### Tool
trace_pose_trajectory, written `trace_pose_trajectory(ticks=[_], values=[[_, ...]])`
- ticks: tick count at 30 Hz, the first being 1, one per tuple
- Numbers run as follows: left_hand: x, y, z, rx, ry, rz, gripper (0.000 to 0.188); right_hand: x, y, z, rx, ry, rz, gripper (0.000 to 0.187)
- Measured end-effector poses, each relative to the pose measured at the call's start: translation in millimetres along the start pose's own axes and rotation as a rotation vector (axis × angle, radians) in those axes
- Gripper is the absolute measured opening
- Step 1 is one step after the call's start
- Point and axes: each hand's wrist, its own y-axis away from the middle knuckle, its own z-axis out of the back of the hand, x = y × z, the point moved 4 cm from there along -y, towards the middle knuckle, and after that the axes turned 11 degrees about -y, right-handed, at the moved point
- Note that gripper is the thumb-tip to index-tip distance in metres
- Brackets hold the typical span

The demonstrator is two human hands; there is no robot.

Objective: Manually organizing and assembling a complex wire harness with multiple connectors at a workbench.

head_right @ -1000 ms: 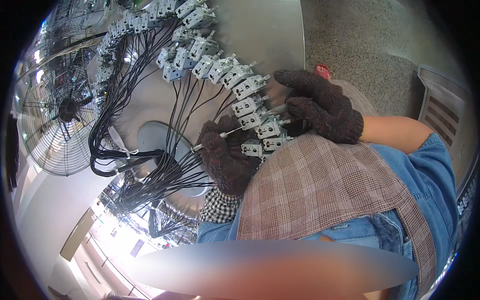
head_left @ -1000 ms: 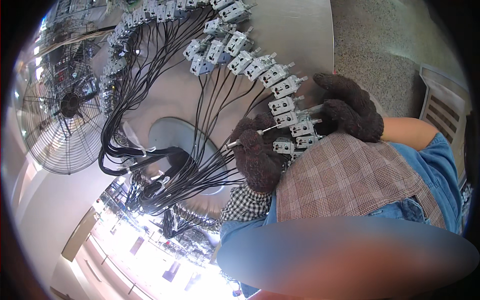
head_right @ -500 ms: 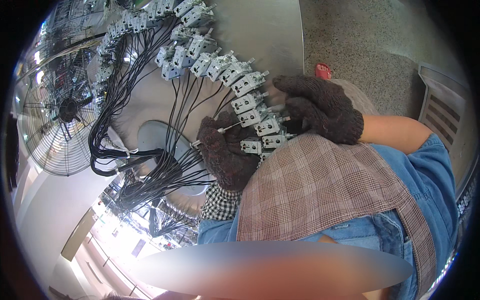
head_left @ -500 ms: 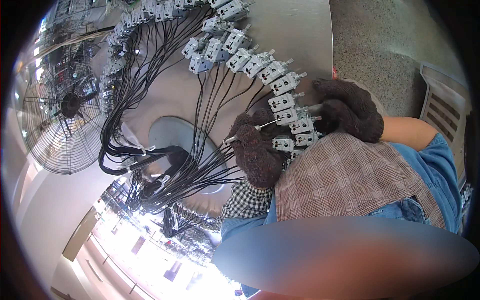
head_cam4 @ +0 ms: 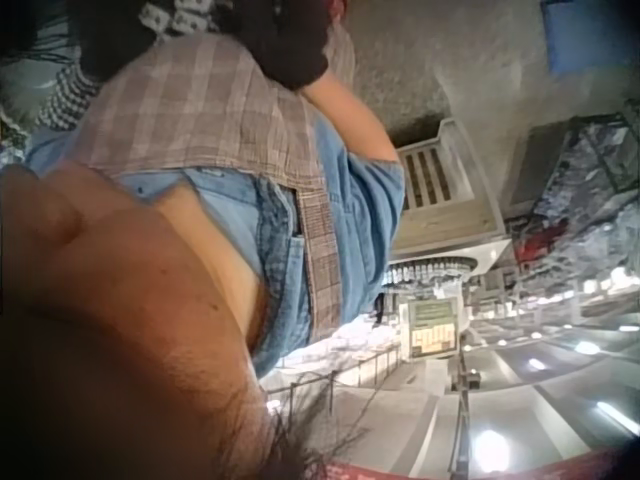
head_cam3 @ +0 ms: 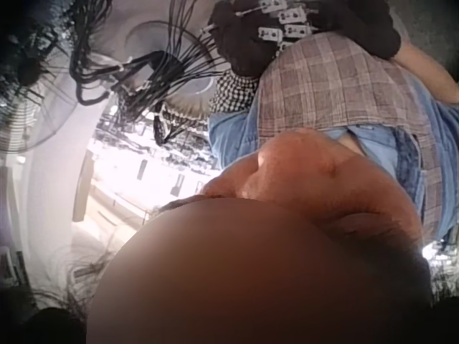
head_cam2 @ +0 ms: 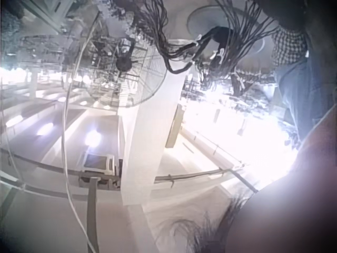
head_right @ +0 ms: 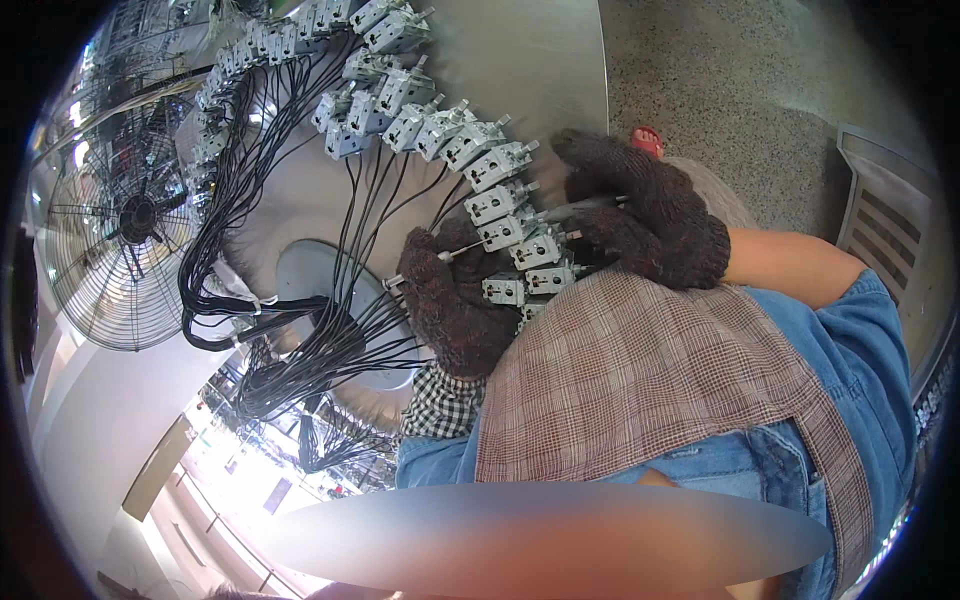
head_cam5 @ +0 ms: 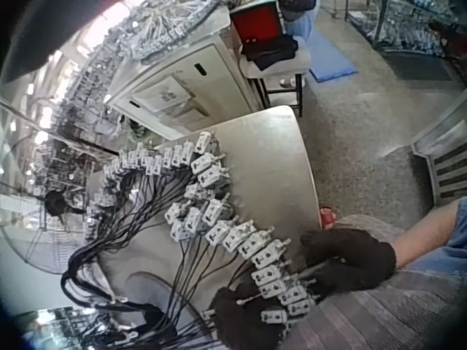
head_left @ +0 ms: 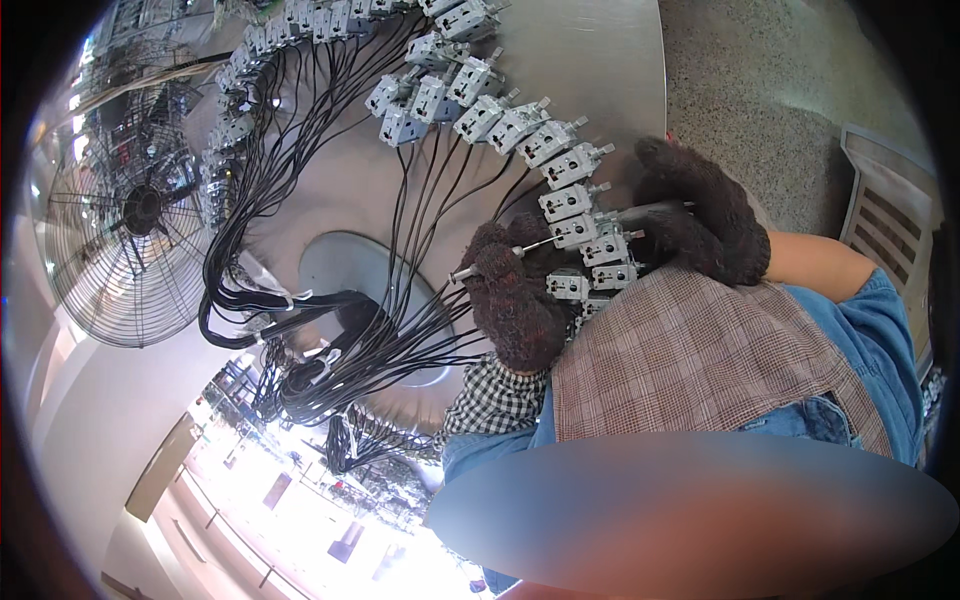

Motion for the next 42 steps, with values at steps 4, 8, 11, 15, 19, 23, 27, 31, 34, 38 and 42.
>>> trace_pose_trajectory(ticks=[4, 8, 11, 15, 19, 23, 27, 31, 34, 38, 42], values=[[0.8, 1.5, 1.7, -0.001, -0.062, -0.024, 0.046, 1.6, -2.2, 0.4, 0.02, -0.108, -0.109, 0.045], [2.0, 1.2, 0.3, -0.018, -0.001, -0.065, 0.045, 3.8, -5.0, 0.3, 0.076, 0.018, -0.016, 0.044], [-6.4, 2.6, -2.4, -0.095, -0.635, -0.251, 0.043, 4.3, -2.7, -4.1, 0.065, 0.276, 0.303, 0.046], [-1.6, 0.2, -3.6, 0.027, -0.099, -0.084, 0.042, 3.6, -9.1, -1.2, 0.066, -0.261, -0.074, 0.044], [-4.4, -0.4, -7.1, -0.045, -0.244, -0.096, 0.052, 1.7, -7.4, -0.7, 0.085, -0.074, -0.1, 0.04], [1.4, -2.1, -2.3, 0.003, -0.13, -0.144, 0.041, -5.1, -3.6, -6.4, 0.019, -0.541, -0.469, 0.041], [6.1, -3.4, 1.5, 0.012, -0.2, -0.18, 0.042, -5.5, -3.7, -6.0, 0.059, -0.539, -0.449, 0.041], [4.9, -1.2, 2.4, -0.029, -0.014, -0.106, 0.046, -15.5, -2.4, -1.5, 0.086, -0.431, -0.301, 0.042], [0.6, -1.8, -1.2, -0.036, -0.104, -0.086, 0.047, -3.1, -7.6, -1.3, 0.086, -0.39, -0.315, 0.042], [-7.4, 1.1, -15.7, -0.092, -0.127, -0.104, 0.051, 3.2, -8.0, -2.1, 0.091, -0.374, -0.285, 0.043], [-1.4, 0.8, -7.0, -0.069, -0.119, -0.005, 0.05, 9.8, -8.6, 2.5, 0.132, 0.05, -0.036, 0.043]])
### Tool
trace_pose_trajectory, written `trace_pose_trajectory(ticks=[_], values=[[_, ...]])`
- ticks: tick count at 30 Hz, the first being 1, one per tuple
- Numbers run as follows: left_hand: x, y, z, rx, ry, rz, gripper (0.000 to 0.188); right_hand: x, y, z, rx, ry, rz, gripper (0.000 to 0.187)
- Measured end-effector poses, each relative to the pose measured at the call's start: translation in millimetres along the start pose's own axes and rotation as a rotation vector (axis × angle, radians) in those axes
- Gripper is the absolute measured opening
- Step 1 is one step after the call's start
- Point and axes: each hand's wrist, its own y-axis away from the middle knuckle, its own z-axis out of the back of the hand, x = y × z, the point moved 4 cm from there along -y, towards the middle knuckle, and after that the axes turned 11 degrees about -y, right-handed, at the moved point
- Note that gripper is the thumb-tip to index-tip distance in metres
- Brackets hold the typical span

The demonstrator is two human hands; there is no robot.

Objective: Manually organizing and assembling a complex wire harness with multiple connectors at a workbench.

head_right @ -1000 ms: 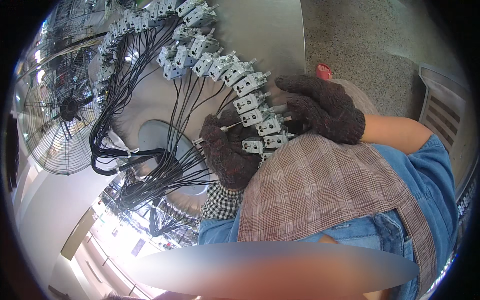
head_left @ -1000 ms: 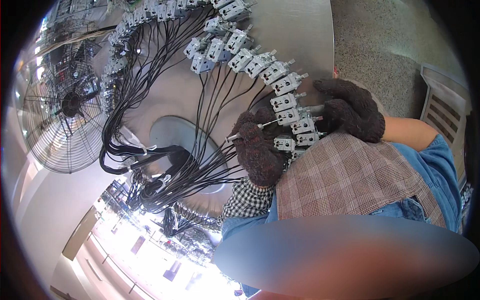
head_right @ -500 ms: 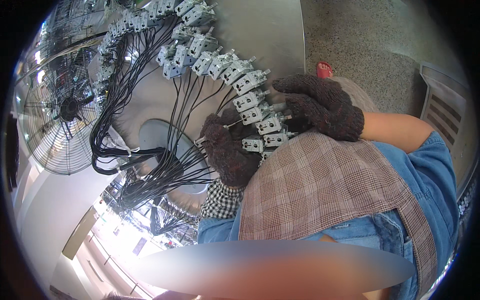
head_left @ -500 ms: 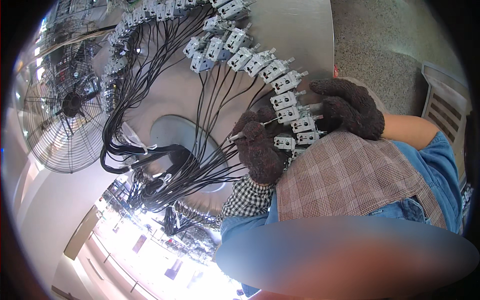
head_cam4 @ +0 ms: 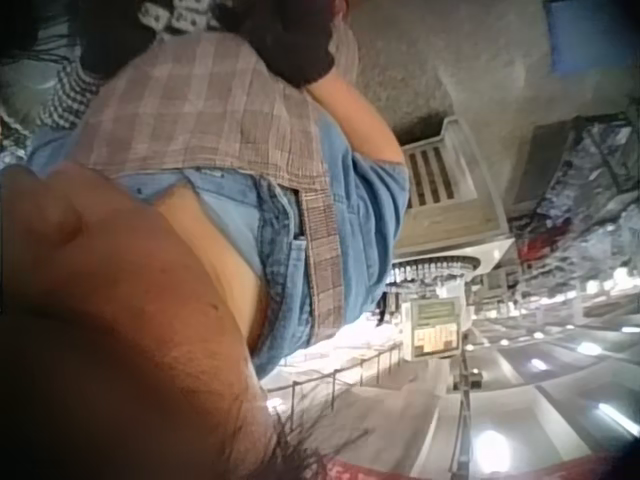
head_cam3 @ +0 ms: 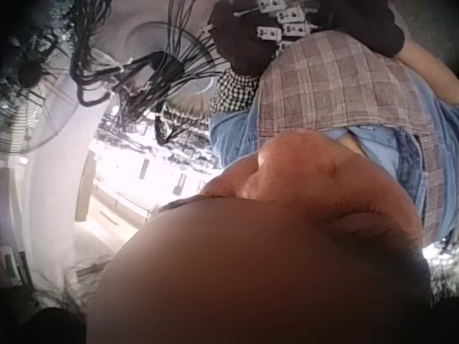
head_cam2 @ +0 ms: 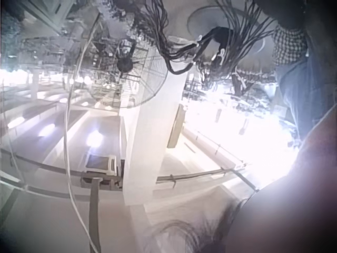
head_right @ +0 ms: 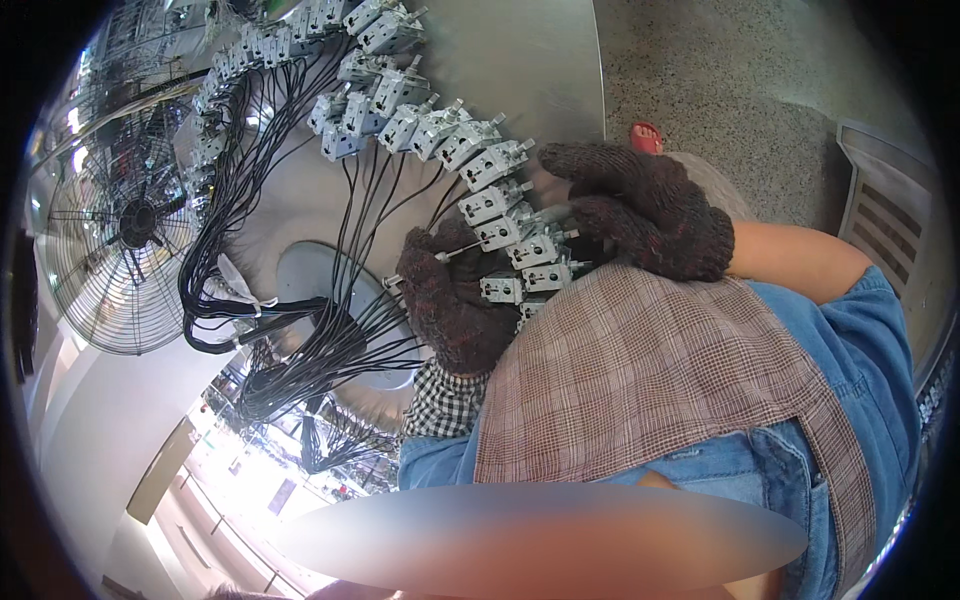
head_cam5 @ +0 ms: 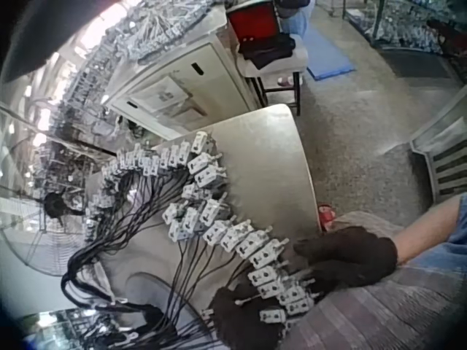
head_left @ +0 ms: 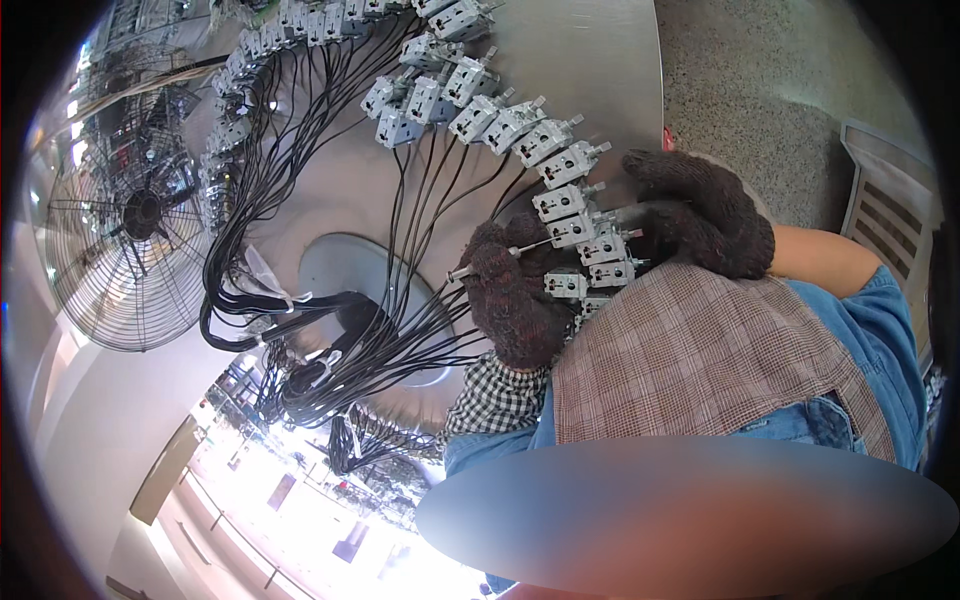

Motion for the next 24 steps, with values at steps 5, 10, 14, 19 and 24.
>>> trace_pose_trajectory(ticks=[5, 10, 14, 19, 24], values=[[-3.1, 1.8, -6.8, -0.079, 0.109, -0.078, 0.047, -9.3, -0.6, -8.0, -0.094, -0.461, -0.148, 0.041], [-2.7, -0.1, -7.1, -0.005, 0.158, -0.094, 0.046, 1.7, -2.1, -1.3, -0.017, 0.043, 0.025, 0.04], [1.2, -4.9, 0.0, 0.068, 0.139, -0.049, 0.047, -7.9, 2.7, -4.1, -0.044, 0.185, 0.03, 0.039], [0.1, -3.3, -2.5, 0.048, 0.103, -0.065, 0.049, -5.8, 4.2, -3.7, -0.034, -0.07, -0.085, 0.039], [0.5, -1.2, -4.0, 0.019, 0.082, -0.057, 0.052, 2.6, 1.9, -3.8, -0.057, -0.086, -0.042, 0.04]])
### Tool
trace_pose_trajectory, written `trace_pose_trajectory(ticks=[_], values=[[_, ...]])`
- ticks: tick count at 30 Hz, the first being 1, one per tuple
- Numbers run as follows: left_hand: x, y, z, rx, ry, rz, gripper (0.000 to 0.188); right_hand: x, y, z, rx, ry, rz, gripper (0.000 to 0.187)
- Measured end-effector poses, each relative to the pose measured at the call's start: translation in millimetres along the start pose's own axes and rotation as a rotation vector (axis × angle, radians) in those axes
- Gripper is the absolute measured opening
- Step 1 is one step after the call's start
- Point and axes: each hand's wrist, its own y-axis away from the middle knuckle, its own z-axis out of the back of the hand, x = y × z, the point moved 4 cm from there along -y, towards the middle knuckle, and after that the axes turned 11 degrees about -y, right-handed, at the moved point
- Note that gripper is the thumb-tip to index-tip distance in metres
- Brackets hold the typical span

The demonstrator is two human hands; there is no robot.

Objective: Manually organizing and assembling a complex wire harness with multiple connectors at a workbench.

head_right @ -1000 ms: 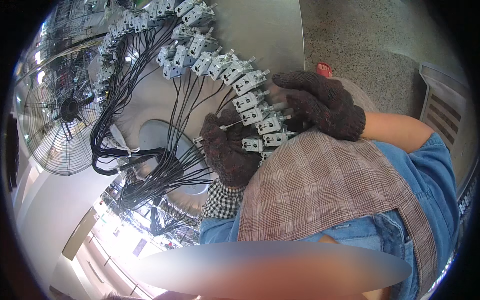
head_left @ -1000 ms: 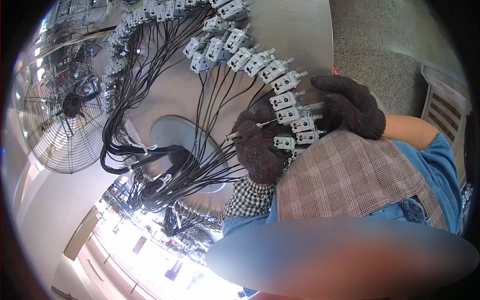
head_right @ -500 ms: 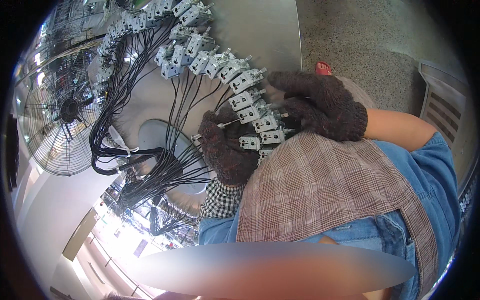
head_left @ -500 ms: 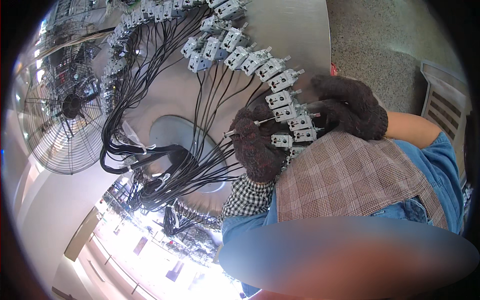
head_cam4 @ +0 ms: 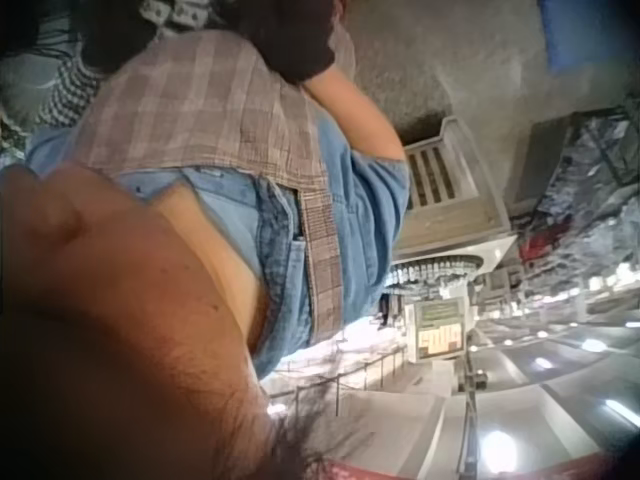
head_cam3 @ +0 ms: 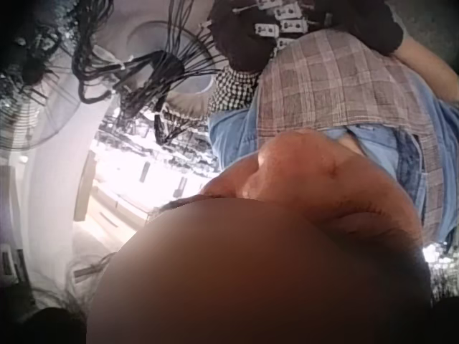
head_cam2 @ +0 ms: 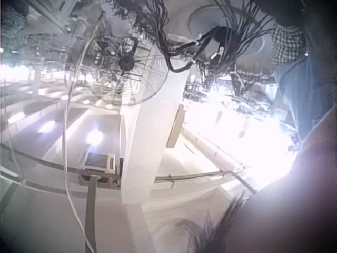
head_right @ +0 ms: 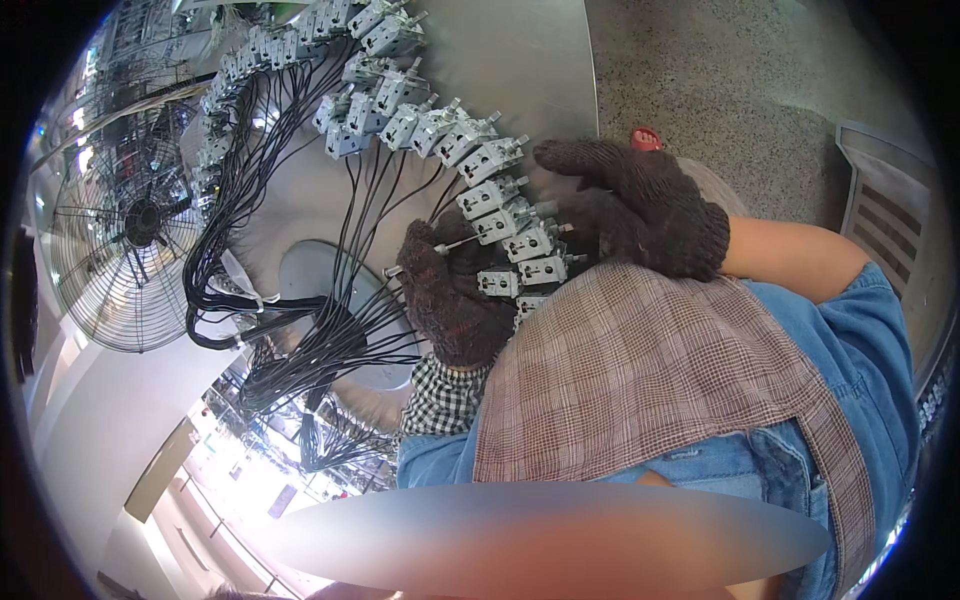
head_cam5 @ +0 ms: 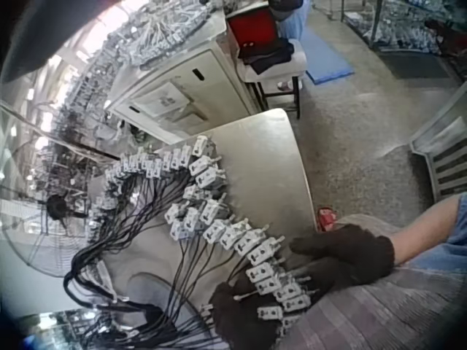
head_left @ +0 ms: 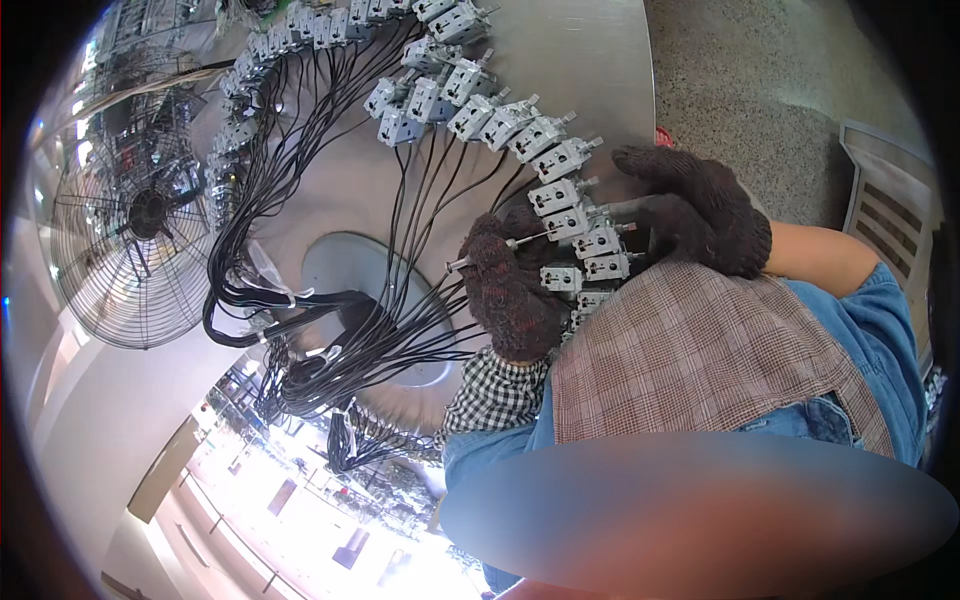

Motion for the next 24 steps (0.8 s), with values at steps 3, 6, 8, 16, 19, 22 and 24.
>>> trace_pose_trajectory(ticks=[3, 6, 8, 16, 19, 22, 24], values=[[-3.5, 0.7, 2.0, -0.013, -0.039, -0.066, 0.053, -9.4, 1.6, 1.1, -0.046, -0.131, -0.145, 0.041], [1.6, -0.4, 8.2, 0.149, -0.002, 0.102, 0.048, 7.0, -0.3, 0.9, 0.028, 0.258, 0.053, 0.04], [1.6, -0.4, 7.2, 0.139, 0.009, 0.045, 0.049, 6.0, -0.8, 0.6, 0.012, 0.229, 0.116, 0.039], [3.7, -2.9, 8.8, 0.003, -0.054, -0.024, 0.051, -2.8, 1.2, 1.8, 0.04, 0.117, -0.092, 0.038], [1.3, -1.8, 14.2, 0.078, -0.076, 0.02, 0.053, 6.2, -2.7, 1.8, 0.053, 0.152, -0.004, 0.038], [2.5, -1.0, 13.8, 0.152, -0.057, 0.105, 0.055, 5.4, -3.8, 2.7, 0.051, 0.176, 0.092, 0.039], [1.6, -0.4, 7.8, 0.146, -0.054, 0.119, 0.055, 6.2, -3.5, 1.5, 0.056, 0.183, 0.112, 0.039]])
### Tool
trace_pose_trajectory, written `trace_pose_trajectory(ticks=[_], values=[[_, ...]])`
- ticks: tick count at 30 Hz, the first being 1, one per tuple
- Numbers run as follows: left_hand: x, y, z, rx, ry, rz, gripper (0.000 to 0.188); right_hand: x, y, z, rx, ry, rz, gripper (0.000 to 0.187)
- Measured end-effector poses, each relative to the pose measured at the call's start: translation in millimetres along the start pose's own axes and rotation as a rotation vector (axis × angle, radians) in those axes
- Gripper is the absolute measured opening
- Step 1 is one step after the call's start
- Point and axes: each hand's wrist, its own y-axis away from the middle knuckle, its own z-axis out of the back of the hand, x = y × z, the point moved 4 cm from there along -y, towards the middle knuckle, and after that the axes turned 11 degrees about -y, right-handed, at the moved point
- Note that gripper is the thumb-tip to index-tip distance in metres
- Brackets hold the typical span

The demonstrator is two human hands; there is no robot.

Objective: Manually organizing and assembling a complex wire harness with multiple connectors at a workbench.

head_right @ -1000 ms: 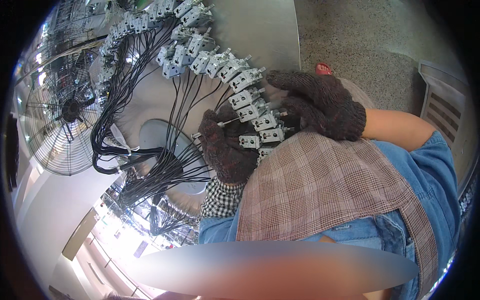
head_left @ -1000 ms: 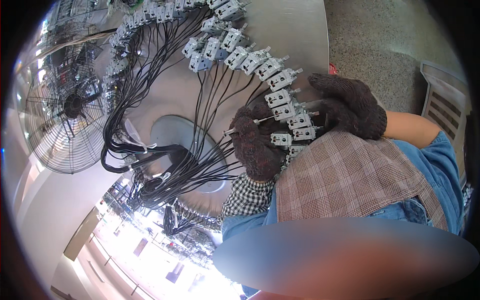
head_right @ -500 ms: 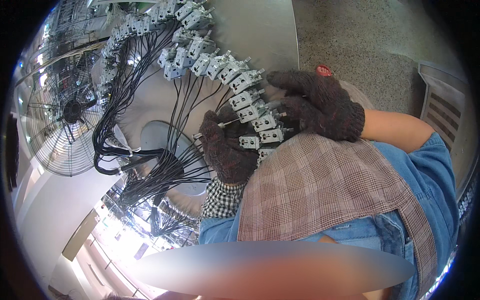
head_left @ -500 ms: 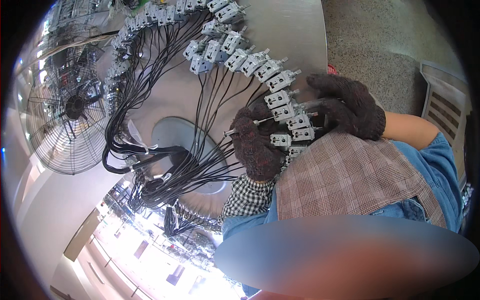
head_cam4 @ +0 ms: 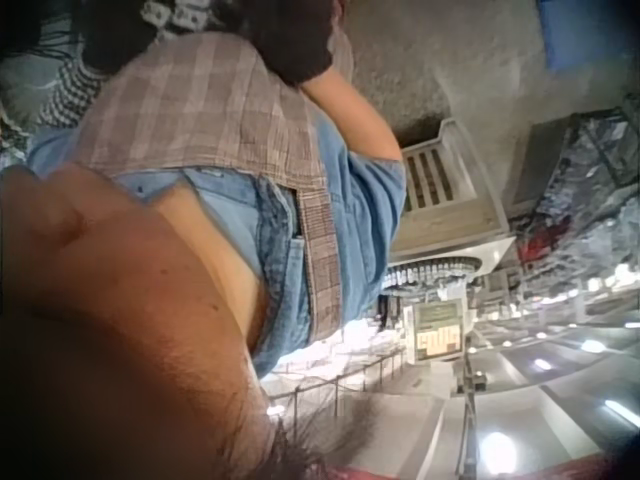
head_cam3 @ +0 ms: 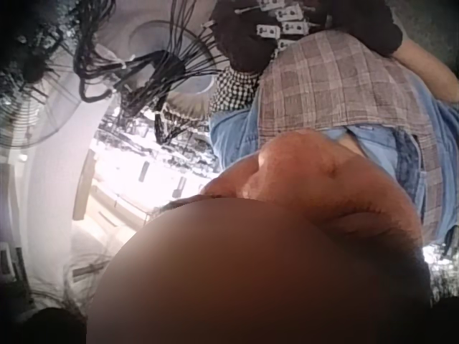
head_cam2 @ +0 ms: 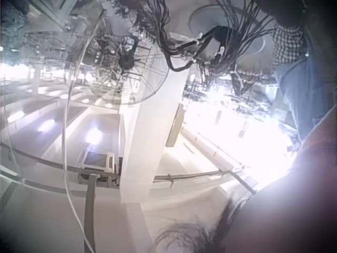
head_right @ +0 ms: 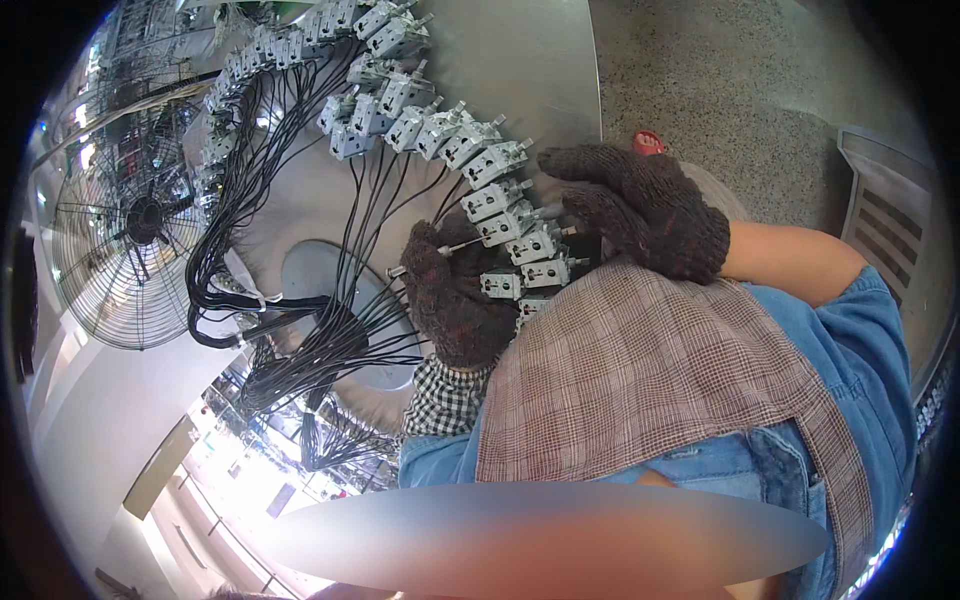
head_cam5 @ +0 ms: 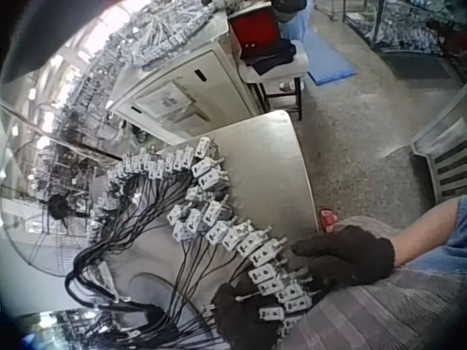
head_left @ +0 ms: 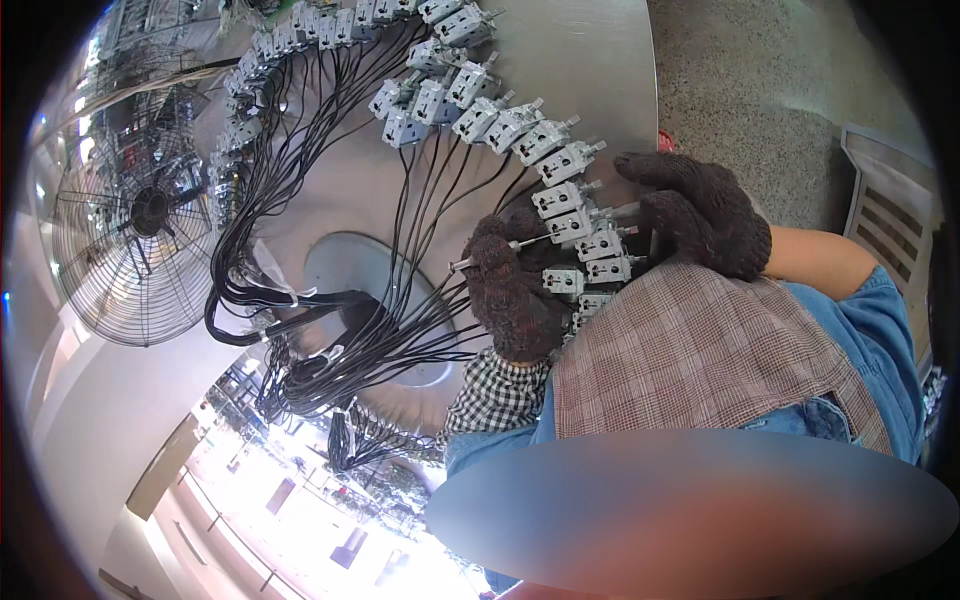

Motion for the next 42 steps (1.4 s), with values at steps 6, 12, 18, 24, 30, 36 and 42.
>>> trace_pose_trajectory(ticks=[6, 12, 18, 24, 30, 36, 42], values=[[-4.1, -1.0, -0.1, -0.077, -0.095, -0.08, 0.06, -2.1, 1.0, 1.0, -0.005, -0.056, -0.195, 0.04], [-6.0, -1.8, -11.1, -0.129, -0.041, -0.019, 0.058, -13.1, 10.3, 1.7, -0.036, -0.16, -0.26, 0.038], [-9.7, 1.8, -4.6, 0.03, -0.117, -0.004, 0.059, -9.7, 7.1, 13.5, -0.226, -0.569, -0.165, 0.039], [-31.2, 8.6, -17.8, -0.029, -0.854, -0.318, 0.036, 10.6, -36.7, -19.6, 0.086, -0.02, 0.379, 0.034], [-32.3, -7.7, -3.5, -0.086, -0.738, -0.411, 0.039, -1.6, -67.9, -22.4, 0.088, 0.024, 0.518, 0.03], [-33.1, -34.1, 6.0, -0.19, -0.184, -0.148, 0.041, -16.2, -118.6, -10.4, 0.1, 0.2, 0.593, 0.031], [-52.0, -40.5, -14.6, -0.34, -0.47, -0.354, 0.04, -18.3, -153.4, -4.4, 0.158, 0.311, 0.709, 0.027]])
